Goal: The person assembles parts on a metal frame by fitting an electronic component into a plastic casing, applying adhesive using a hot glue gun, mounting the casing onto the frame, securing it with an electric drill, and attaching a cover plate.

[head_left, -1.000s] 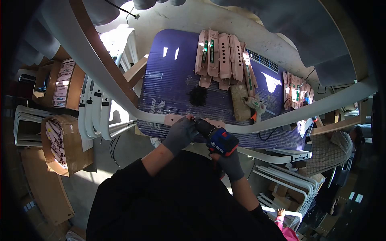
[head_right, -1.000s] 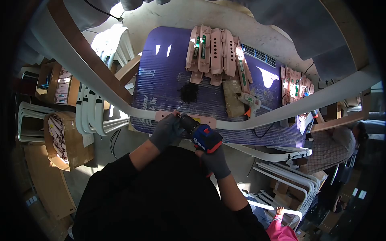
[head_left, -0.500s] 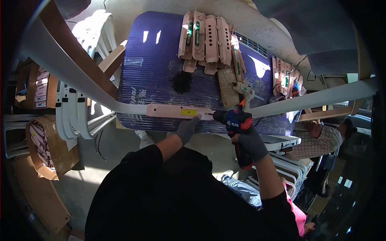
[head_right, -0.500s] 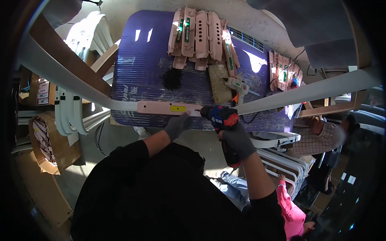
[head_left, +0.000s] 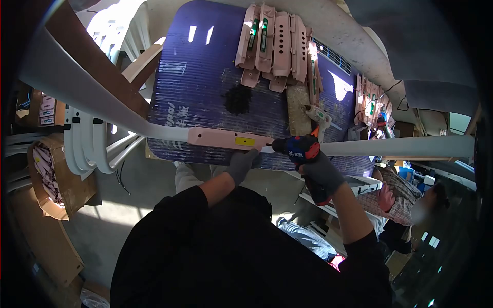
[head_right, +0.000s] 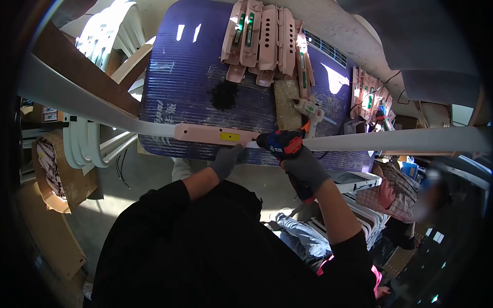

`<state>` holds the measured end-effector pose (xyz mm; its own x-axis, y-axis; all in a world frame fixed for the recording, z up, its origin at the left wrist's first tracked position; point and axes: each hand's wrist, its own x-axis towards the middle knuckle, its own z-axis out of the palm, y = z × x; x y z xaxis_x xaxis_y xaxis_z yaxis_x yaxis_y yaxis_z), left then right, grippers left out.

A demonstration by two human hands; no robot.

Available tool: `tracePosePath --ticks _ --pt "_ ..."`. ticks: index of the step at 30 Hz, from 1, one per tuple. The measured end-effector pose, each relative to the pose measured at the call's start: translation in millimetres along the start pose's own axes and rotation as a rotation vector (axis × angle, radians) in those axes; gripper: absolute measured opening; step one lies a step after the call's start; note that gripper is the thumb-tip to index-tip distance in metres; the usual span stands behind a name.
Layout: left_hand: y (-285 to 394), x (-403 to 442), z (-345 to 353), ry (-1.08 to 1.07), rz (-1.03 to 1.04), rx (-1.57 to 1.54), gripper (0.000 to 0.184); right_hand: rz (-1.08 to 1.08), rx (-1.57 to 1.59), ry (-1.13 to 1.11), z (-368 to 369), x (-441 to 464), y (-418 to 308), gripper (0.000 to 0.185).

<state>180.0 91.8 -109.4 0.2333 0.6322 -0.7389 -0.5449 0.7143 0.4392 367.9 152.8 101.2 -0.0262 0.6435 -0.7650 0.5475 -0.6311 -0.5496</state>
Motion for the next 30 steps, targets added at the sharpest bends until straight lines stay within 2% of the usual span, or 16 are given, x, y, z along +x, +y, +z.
tracePosePath --ticks 3,5,9,15,17,19,21,23,26,30 --pt "0.7 -2.6 2.0 -0.007 0.038 -0.024 0.037 0.043 -0.029 -0.032 -4.6 9.8 -1.4 0.039" --pt "1.1 -2.8 2.9 0.001 0.057 -0.018 0.037 0.096 -0.157 -0.061 -5.9 12.1 -8.5 0.054" --pt "3.5 -6.1 5.4 0.022 0.117 0.016 0.036 0.113 -0.194 -0.06 -5.8 20.8 -4.9 0.054" --pt "9.5 -9.1 4.1 -0.018 0.003 0.01 0.036 0.137 -0.123 -0.098 -12.3 26.9 0.7 0.045" --pt "6.0 -7.4 4.8 -0.014 0.083 0.027 0.036 0.243 0.089 -0.09 -15.4 22.3 -1.7 0.036" --pt "11.0 -10.6 7.1 -0.002 0.168 0.042 0.036 0.208 0.09 -0.081 -16.2 21.9 1.0 0.036" --pt "15.6 -15.8 8.0 0.01 0.116 0.088 0.037 0.176 0.102 -0.074 -11.7 18.9 2.6 0.036" --pt "12.6 -10.1 6.6 -0.004 0.103 0.051 0.034 0.107 -0.015 -0.009 -7.8 16.7 1.2 0.036" --pt "20.9 -17.0 6.6 -0.04 0.041 0.018 0.035 0.12 0.148 0.06 6.5 -3.3 -16.8 0.037" --pt "18.9 -14.4 2.9 -0.089 -0.016 -0.006 0.036 0.072 0.098 0.048 7.7 -0.3 5.8 0.037"
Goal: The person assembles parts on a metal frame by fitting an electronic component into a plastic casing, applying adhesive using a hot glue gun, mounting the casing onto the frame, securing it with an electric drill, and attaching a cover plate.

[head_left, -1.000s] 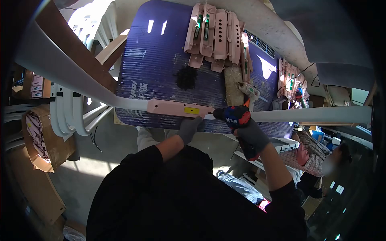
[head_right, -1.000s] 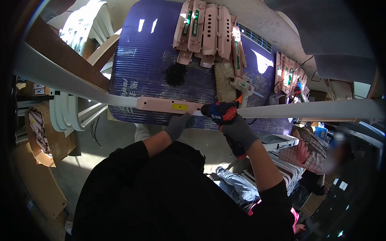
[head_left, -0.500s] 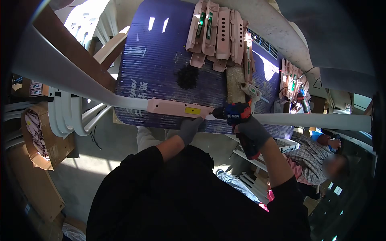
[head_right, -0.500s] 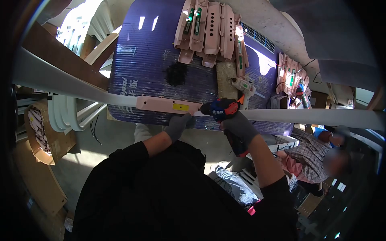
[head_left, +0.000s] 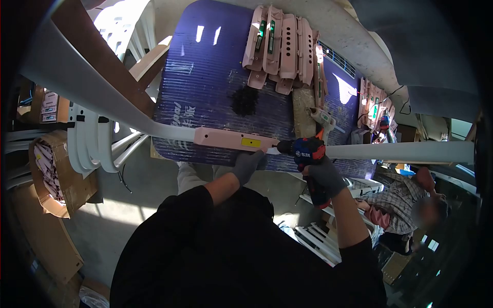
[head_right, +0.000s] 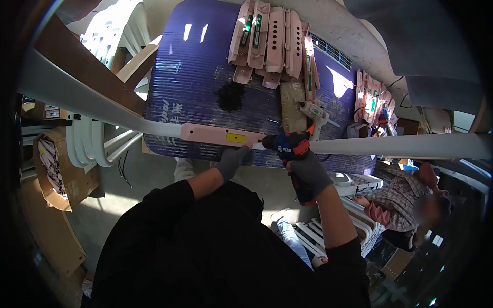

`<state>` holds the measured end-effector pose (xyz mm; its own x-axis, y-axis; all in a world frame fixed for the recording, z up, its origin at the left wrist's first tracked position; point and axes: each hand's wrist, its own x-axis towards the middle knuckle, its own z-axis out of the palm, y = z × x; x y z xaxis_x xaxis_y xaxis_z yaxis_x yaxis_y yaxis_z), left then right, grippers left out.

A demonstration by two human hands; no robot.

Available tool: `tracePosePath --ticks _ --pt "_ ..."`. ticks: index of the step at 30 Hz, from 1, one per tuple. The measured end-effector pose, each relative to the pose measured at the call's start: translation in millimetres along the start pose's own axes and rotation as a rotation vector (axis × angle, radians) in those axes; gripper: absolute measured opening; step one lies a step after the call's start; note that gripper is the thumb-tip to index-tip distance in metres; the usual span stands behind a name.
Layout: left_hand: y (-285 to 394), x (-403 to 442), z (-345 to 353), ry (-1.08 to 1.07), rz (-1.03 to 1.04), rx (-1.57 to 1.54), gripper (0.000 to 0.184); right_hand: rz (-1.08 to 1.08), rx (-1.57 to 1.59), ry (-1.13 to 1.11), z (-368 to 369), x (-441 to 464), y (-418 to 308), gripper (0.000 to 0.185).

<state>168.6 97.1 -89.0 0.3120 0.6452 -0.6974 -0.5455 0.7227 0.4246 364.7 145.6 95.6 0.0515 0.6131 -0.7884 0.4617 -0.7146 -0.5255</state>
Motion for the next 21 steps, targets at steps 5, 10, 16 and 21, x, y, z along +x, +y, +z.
tracePosePath --ticks 5,10,16,21 --pt "-7.6 6.8 -3.6 -0.033 -0.004 -0.039 0.034 -0.078 -0.119 -0.014 -2.8 5.4 6.0 0.033" --pt "-0.5 2.2 2.6 0.014 -0.034 -0.041 0.031 -0.403 -0.997 -0.051 -5.8 4.1 -39.3 0.028" --pt "5.7 0.7 3.1 -0.081 -0.047 -0.176 0.025 -0.395 -0.995 -0.119 -22.1 36.1 -29.5 0.03" --pt "6.8 -1.0 3.6 -0.005 -0.075 -0.063 0.036 -0.425 -0.935 -0.109 -22.5 33.8 -24.2 0.033"
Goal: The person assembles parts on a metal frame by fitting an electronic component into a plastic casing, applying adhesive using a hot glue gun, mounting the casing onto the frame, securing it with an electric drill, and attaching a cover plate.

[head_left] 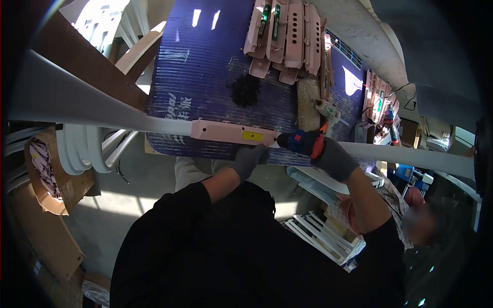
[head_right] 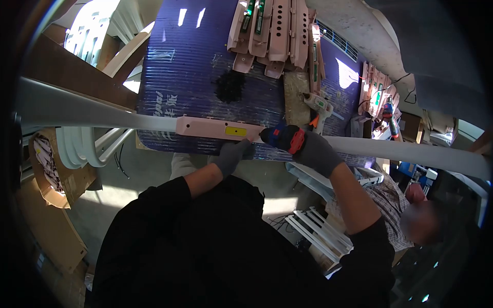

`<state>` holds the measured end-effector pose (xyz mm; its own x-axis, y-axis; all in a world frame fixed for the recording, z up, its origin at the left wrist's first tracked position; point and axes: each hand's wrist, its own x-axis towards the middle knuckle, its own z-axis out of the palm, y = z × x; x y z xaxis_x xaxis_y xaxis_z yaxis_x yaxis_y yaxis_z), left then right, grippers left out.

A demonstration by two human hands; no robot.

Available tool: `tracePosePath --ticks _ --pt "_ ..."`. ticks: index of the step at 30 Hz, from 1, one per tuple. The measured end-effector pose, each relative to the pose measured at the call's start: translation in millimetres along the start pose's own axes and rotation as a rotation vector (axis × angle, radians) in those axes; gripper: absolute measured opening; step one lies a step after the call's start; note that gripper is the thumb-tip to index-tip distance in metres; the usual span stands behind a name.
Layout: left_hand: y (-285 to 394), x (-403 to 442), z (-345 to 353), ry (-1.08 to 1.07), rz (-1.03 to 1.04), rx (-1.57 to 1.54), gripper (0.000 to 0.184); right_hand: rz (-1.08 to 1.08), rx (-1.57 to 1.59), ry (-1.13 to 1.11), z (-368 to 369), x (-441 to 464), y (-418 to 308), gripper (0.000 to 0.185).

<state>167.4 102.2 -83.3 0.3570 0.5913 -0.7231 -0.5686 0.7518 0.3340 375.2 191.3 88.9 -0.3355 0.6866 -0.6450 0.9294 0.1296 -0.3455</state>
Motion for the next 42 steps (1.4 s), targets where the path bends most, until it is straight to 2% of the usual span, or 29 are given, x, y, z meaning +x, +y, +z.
tracePosePath --ticks 1,3,5,7,9,15,17,18,20,21,22,23,24,26,28,30,32,34,37,39,40,42 --pt "2.5 -2.1 3.4 0.0 -0.004 -0.001 0.036 0.014 0.054 -0.004 0.8 1.5 3.2 0.033" --pt "6.9 -7.6 10.7 0.061 -0.01 -0.073 0.024 0.031 0.11 -0.009 1.8 3.9 2.7 0.032" --pt "2.8 -3.9 7.3 0.042 -0.02 -0.07 0.024 0.059 0.01 -0.036 2.4 5.6 -5.7 0.031" --pt "-6.4 3.3 1.0 0.025 -0.02 -0.063 0.025 0.043 0.065 -0.02 7.8 9.3 5.4 0.03" --pt "-8.1 6.3 -0.2 0.071 0.034 -0.014 0.036 0.024 0.117 0.0 9.0 12.8 7.5 0.03" --pt "-7.0 6.3 -0.1 0.044 -0.008 0.012 0.035 -0.017 0.052 0.021 8.8 6.7 4.1 0.031" --pt "-6.5 1.3 3.2 0.04 0.015 0.024 0.031 0.196 0.36 -0.063 3.6 2.4 -4.4 0.034" --pt "-1.8 -0.7 4.6 0.038 0.034 0.041 0.028 0.184 0.357 -0.045 -4.8 -0.4 -12.7 0.034" --pt "10.3 -5.3 8.0 0.013 0.017 0.054 0.028 0.246 0.451 -0.153 -32.0 -7.3 -37.5 0.057" --pt "14.2 -10.2 6.1 0.002 -0.028 0.057 0.028 0.231 0.445 -0.148 -39.5 -13.3 -50.5 0.057" --pt "8.5 -4.5 -6.3 0.006 -0.016 0.06 0.028 0.198 0.706 -0.046 -44.2 -21.7 -63.6 0.058" --pt "2.7 6.7 -23.8 -0.16 -0.138 0.057 0.029 0.158 0.967 0.058 -46.7 -24.9 -73.2 0.059" --pt "18.3 1.4 -30.4 -0.325 -0.256 0.059 0.03 0.135 0.965 0.061 -46.9 -19.0 -81.4 0.059" --pt "42.5 -23.2 -46.8 -0.293 -0.215 0.158 0.03 -0.105 0.708 0.127 -39.9 5.2 -105.3 0.062" --pt "70.4 -57.6 -64.8 -0.259 -0.177 0.273 0.03 -0.214 0.478 0.225 -15.3 51.2 -146.4 0.064" --pt "85.1 -89.9 -94.4 -0.095 -0.1 0.238 0.027 -0.185 0.095 0.484 19.0 106.7 -190.1 0.067" --pt "100.8 -125.6 -120.3 0.044 0.006 0.28 0.027 -0.195 -0.111 0.53 37.5 154.9 -234.6 0.068" --pt "107.6 -151.3 -159.6 -0.002 0.088 0.362 0.029 -0.147 -0.158 0.622 68.6 209.7 -262.6 0.067" --pt "119.3 -202.0 -176.8 0.083 0.117 0.295 0.03 0.0 -0.173 0.604 103.1 260.4 -286.9 0.065" --pt "123.5 -222.9 -186.8 0.162 0.177 0.271 0.029 -0.002 -0.236 0.829 130.7 272.6 -285.0 0.063" --pt "126.8 -228.2 -189.9 0.151 0.154 0.293 0.029 0.029 -0.224 0.829 131.0 255.7 -284.9 0.063" --pt "133.9 -234.5 -192.3 0.189 0.206 0.34 0.026 -0.186 -0.051 1.119 126.3 217.9 -284.2 0.061"
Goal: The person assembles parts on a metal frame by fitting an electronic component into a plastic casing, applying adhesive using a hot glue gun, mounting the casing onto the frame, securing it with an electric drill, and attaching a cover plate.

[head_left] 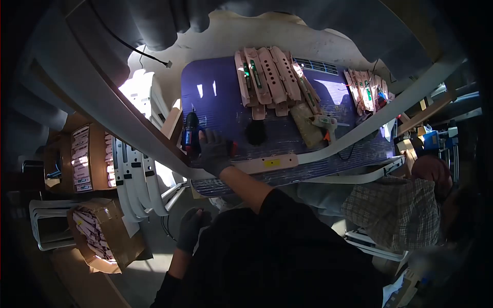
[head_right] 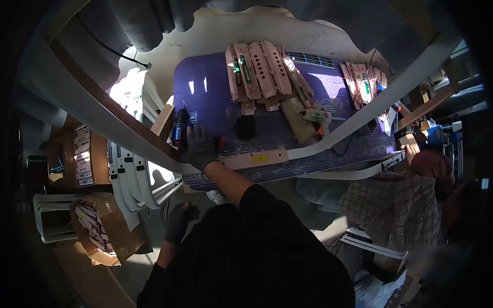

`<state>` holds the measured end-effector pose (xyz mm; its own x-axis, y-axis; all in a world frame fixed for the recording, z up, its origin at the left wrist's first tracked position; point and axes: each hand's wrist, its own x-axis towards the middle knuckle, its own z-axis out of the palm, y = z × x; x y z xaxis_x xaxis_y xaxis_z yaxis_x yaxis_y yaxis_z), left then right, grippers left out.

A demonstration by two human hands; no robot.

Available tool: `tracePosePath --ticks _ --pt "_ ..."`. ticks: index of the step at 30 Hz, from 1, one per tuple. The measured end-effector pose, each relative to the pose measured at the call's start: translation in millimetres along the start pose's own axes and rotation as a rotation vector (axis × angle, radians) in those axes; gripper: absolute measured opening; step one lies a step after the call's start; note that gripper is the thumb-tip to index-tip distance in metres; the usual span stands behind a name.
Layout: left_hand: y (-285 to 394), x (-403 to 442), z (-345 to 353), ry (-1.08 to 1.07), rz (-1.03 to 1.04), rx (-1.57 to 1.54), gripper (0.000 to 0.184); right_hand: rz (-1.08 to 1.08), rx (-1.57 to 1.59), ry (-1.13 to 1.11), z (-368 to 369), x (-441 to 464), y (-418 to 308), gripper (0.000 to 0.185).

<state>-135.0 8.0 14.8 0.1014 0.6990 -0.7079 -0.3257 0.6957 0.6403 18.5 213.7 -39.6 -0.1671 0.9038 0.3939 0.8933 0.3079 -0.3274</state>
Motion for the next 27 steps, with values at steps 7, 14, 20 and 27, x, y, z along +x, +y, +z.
tracePosePath --ticks 7,14,20,27 --pt "106.6 -2.7 49.2 0.317 1.339 0.731 0.046 0.816 0.507 0.336 -117.2 -149.2 114.6 0.036" --pt "159.4 -9.6 226.3 -0.132 1.398 0.726 0.059 1.066 0.567 0.078 -163.5 -193.2 282.7 0.061" --pt "126.5 -3.6 470.0 -0.437 1.521 0.619 0.077 1.277 1.091 0.364 -119.9 -183.7 306.9 0.085" --pt "90.1 -9.5 571.3 -0.489 1.143 0.333 0.016 0.976 1.284 0.409 -94.4 -234.2 325.2 0.08"
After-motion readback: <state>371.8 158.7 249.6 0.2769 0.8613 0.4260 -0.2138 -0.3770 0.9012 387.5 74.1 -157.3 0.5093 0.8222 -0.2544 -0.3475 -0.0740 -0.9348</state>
